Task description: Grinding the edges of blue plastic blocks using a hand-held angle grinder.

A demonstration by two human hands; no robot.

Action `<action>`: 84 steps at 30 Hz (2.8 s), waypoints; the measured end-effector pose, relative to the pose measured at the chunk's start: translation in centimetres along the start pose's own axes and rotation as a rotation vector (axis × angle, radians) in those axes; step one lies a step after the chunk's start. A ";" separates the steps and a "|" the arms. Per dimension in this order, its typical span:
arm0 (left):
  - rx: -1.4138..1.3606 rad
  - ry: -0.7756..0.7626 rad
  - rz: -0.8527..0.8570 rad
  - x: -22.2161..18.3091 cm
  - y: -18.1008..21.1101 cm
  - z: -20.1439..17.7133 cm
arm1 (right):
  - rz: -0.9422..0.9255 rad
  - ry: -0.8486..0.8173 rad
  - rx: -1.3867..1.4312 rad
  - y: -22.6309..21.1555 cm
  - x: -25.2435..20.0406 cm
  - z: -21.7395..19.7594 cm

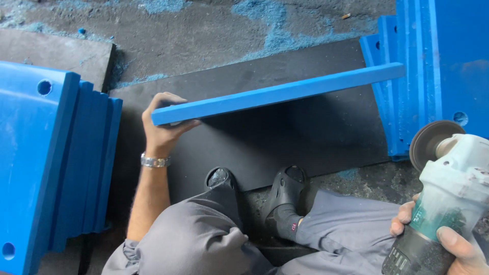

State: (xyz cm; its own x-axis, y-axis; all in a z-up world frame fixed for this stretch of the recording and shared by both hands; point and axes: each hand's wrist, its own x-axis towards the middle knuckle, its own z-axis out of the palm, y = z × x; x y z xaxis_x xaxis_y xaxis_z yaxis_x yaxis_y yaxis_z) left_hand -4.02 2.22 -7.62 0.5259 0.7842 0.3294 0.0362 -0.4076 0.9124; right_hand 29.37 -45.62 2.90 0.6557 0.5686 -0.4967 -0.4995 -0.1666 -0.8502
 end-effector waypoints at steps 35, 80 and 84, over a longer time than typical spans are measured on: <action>0.263 -0.057 0.082 -4.6 -0.3 0.7 | -0.013 -0.325 -0.237 -0.7 4.2 15.2; 0.186 -0.029 0.054 -4.2 0.3 1.1 | -0.060 -0.251 -0.068 0.3 3.9 14.1; 0.155 -0.033 0.037 -4.1 0.9 1.3 | 0.018 -0.398 -0.423 1.4 2.1 20.5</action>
State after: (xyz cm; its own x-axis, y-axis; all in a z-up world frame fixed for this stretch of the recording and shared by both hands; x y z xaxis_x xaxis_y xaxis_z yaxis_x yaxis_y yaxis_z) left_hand -5.04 -1.93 -8.40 0.5567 0.7525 0.3520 0.1453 -0.5054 0.8506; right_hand 18.42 -28.19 4.24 0.3452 0.8080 -0.4776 -0.1855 -0.4401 -0.8786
